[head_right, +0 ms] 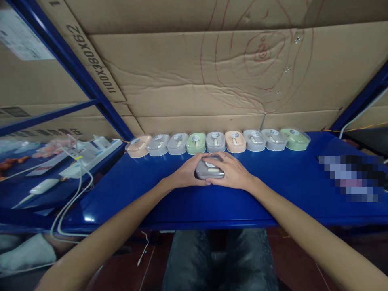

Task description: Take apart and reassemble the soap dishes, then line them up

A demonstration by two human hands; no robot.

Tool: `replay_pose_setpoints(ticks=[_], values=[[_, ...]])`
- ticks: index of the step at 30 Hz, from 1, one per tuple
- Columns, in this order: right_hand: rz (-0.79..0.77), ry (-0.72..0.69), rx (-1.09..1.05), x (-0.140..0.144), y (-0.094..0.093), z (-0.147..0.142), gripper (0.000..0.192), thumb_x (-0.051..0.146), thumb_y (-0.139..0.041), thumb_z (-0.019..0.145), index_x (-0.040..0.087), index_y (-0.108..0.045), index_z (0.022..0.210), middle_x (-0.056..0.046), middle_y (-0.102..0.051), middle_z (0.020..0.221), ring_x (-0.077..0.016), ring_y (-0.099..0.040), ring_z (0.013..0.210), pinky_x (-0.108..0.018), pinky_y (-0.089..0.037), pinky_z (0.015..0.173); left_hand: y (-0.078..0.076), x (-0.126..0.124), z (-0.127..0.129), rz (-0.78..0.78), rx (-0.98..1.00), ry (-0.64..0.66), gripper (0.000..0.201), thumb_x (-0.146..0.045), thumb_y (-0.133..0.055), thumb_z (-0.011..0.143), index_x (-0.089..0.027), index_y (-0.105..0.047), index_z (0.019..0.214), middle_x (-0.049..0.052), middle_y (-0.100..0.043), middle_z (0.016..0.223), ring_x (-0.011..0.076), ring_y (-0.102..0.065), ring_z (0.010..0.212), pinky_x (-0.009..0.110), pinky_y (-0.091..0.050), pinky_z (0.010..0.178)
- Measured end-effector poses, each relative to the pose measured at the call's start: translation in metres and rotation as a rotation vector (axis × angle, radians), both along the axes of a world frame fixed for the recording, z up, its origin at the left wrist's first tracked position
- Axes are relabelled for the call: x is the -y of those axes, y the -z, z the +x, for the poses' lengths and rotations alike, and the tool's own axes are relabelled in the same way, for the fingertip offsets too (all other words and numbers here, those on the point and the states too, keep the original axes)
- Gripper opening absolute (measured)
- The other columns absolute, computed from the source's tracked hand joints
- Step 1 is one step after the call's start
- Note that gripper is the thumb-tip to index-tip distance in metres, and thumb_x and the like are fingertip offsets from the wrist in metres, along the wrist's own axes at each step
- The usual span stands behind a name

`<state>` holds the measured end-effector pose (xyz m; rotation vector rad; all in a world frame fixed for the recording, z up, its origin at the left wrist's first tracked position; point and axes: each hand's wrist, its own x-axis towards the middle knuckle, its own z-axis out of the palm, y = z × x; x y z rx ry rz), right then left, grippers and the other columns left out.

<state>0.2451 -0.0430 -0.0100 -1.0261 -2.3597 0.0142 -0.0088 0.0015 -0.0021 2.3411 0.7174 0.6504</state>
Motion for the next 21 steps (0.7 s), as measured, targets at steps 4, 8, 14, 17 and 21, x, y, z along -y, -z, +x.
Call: replay_pose_setpoints(ticks=[4,8,14,17,21], values=[[0.002,-0.009,-0.052,-0.002,0.002,-0.002,0.069,0.059,-0.082,0.091,0.033,-0.064,0.152,-0.013,-0.062,0.152,-0.0387,-0.066,0.134,-0.06,-0.058,0.112,-0.001,0.0,0.0,0.034,-0.015,0.002,0.1,-0.051,-0.094,0.075,-0.024,-0.046,0.158,0.018,-0.053,0.16,0.0426,-0.051,0.15,0.063,-0.041,0.125],[-0.069,-0.024,-0.222,-0.004,0.004,-0.002,0.084,0.061,-0.09,0.081,0.033,-0.058,0.154,-0.011,-0.066,0.147,-0.037,-0.068,0.133,-0.057,-0.058,0.113,-0.002,0.002,-0.002,0.069,-0.019,0.022,0.096,-0.052,-0.092,0.079,-0.026,-0.046,0.158,0.016,-0.056,0.154,0.0387,-0.055,0.145,0.058,-0.044,0.123],[-0.191,-0.023,-0.355,-0.01,0.007,0.0,0.092,0.067,-0.096,0.071,0.03,-0.057,0.146,-0.013,-0.069,0.144,-0.0391,-0.068,0.132,-0.059,-0.058,0.11,-0.005,0.009,-0.007,0.051,-0.114,-0.009,0.109,-0.061,-0.087,0.086,-0.035,-0.027,0.173,0.014,-0.05,0.157,0.0388,-0.052,0.147,0.059,-0.045,0.123],[-0.256,0.005,-0.38,-0.012,0.01,-0.001,0.098,0.069,-0.097,0.068,0.027,-0.055,0.146,-0.016,-0.068,0.145,-0.0411,-0.068,0.132,-0.061,-0.058,0.108,-0.006,0.013,-0.01,0.06,-0.129,-0.004,0.102,-0.058,-0.084,0.09,-0.039,-0.028,0.174,0.011,-0.052,0.149,0.0352,-0.059,0.138,0.057,-0.05,0.12],[-0.295,-0.015,-0.371,-0.012,0.013,-0.003,0.112,0.07,-0.098,0.064,0.029,-0.048,0.156,-0.017,-0.064,0.153,-0.0425,-0.064,0.14,-0.063,-0.054,0.115,-0.005,0.024,-0.017,0.098,-0.16,-0.027,0.098,-0.055,-0.081,0.094,-0.04,-0.026,0.174,0.011,-0.047,0.154,0.034,-0.061,0.137,0.055,-0.054,0.117]])
